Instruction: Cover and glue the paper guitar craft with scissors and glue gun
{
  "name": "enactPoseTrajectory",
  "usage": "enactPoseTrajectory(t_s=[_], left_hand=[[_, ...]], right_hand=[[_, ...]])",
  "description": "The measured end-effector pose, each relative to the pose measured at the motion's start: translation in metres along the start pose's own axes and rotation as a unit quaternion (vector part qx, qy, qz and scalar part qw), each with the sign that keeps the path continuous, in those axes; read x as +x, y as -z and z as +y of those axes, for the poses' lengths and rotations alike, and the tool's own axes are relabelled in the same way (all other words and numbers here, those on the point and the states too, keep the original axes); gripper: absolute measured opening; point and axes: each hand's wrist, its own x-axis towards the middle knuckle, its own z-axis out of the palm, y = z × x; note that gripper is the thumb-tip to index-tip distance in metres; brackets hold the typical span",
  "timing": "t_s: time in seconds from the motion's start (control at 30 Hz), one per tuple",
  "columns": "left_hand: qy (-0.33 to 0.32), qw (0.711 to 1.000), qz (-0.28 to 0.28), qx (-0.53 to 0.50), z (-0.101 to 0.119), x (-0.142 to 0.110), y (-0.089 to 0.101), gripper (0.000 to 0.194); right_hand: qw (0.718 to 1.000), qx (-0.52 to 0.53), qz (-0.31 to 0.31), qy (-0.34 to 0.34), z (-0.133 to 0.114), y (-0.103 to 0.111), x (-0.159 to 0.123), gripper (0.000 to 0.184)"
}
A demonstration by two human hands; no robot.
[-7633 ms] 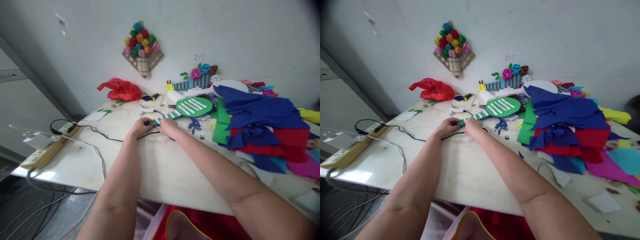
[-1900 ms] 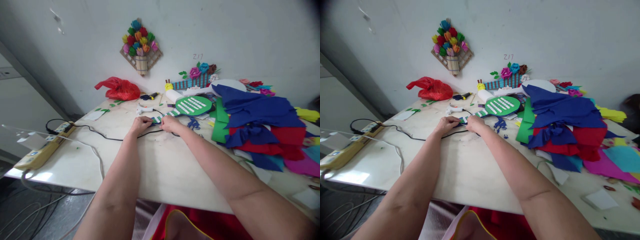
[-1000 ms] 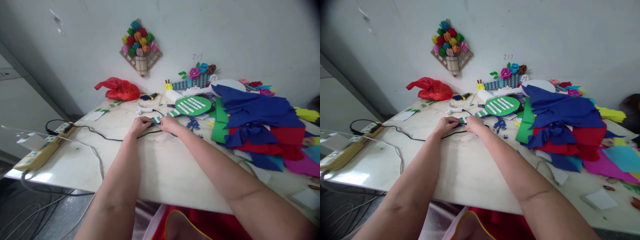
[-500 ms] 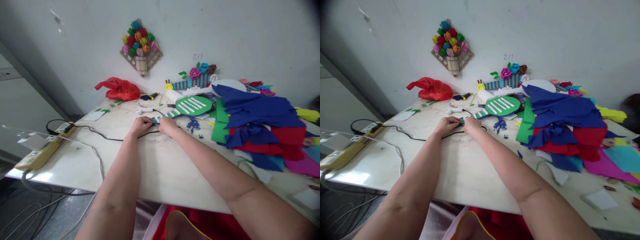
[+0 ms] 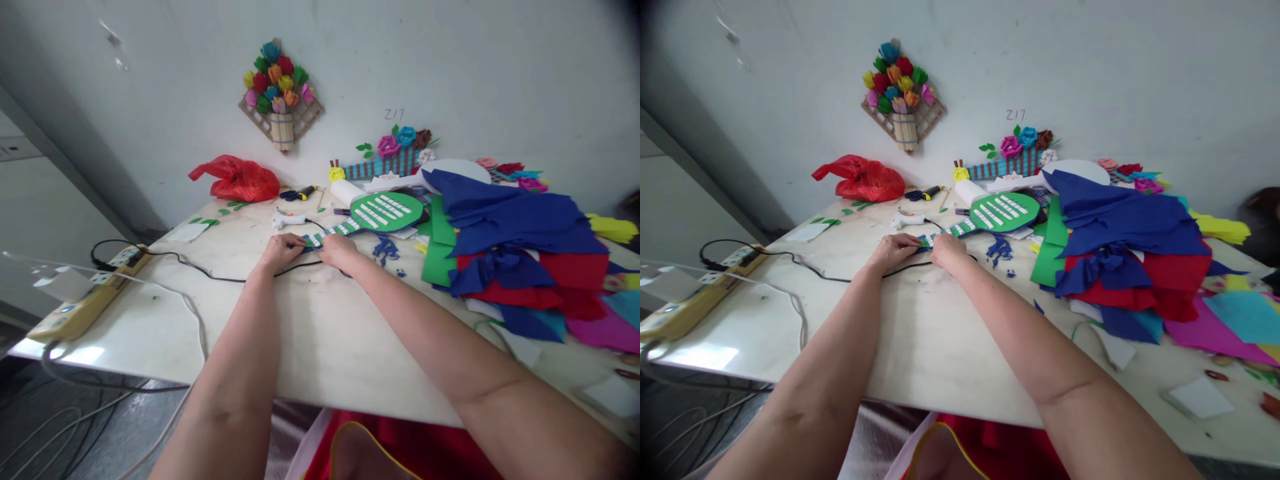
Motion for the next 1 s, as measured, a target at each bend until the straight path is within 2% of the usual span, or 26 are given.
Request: enactPoseTrajectory(t_s=[0.27, 0.53, 0.7, 0.87, 1.0], left_hand=[[-0.006, 1.000, -0.001, 0.009, 0.002, 0.000, 0.000, 0.018], [-0.004, 0.999, -0.002, 0.035, 0.008, -0.004, 0.000, 0.017], [0.018, 0.999, 0.029, 0.002, 0.005, -0.001, -0.004, 0.015], [-0.005, 1.000, 0.024, 0.004, -0.002, 0.001, -0.007, 0.007], [-0.016, 1.000, 0.014, 0.017, -0.001, 0.001, -0.006, 0.010]], right_hand=[[1.000, 0.001, 0.012, -0.006, -0.002, -0.004, 0.000, 0.033], [1.000, 0.014, -0.010, -0.017, -0.001, 0.001, -0.001, 0.036], [1.000, 0.014, -0.009, -0.007, 0.002, 0.002, 0.000, 0.034], [1.000, 0.008, -0.025, -0.004, 0.005, 0.004, 0.002, 0.032], [1.000, 0.010, -0.025, 0.000, 0.006, 0.008, 0.000, 0.034]])
